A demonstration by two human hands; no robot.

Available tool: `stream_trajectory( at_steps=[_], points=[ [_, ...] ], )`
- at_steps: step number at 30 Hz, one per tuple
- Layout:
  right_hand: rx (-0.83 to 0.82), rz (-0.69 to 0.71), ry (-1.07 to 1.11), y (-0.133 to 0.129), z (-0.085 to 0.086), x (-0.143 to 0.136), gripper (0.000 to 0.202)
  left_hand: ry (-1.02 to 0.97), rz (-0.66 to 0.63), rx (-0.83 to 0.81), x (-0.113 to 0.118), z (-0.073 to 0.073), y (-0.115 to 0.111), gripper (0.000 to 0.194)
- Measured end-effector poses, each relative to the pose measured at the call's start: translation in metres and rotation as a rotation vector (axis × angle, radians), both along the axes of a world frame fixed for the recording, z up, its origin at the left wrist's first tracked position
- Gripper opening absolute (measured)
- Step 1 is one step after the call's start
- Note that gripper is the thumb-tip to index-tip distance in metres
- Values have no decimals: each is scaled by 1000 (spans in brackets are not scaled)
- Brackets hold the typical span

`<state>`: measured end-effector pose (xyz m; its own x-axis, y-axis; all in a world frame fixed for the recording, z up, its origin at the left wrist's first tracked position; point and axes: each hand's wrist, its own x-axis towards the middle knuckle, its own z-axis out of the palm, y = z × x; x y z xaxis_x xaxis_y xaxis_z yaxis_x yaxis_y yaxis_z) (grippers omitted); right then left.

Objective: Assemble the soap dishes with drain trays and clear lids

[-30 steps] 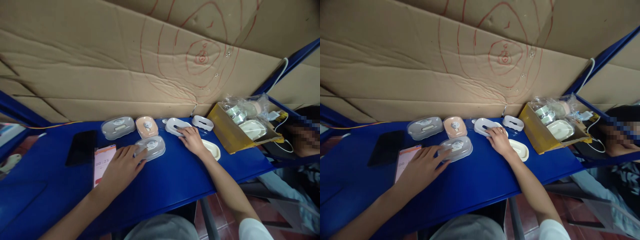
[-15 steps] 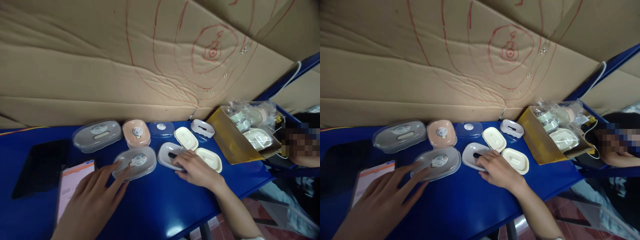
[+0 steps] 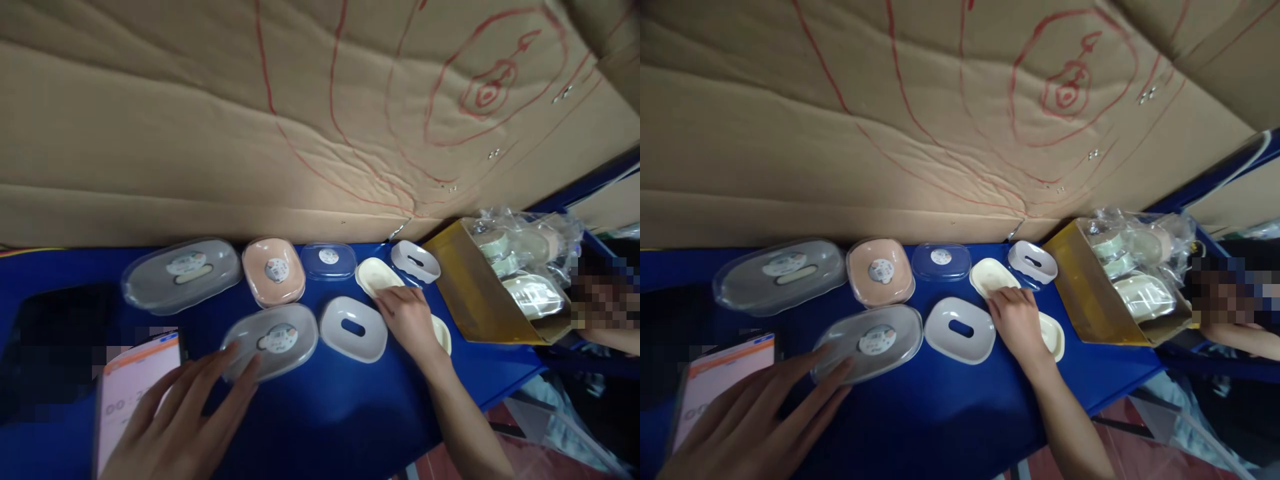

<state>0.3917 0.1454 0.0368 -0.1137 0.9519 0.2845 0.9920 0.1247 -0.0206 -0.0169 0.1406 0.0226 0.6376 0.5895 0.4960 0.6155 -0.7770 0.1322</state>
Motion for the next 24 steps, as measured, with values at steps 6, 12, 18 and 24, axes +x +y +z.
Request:
stream_trajectory(
  at_steps=[6, 12, 18, 24],
  points=[
    [120, 134, 210, -30, 45, -14, 14, 76, 128, 60, 15, 18, -9, 55],
    [-112, 782, 86, -79, 62, -79, 13, -40, -241, 60, 22, 21, -39, 33],
    [-191, 906, 14, -75, 28, -94, 15, 104, -411, -3, 26, 8, -46, 16],
    [-170, 487, 121, -58, 35, -60, 27, 180, -429, -41, 26, -1, -42, 22]
  ],
)
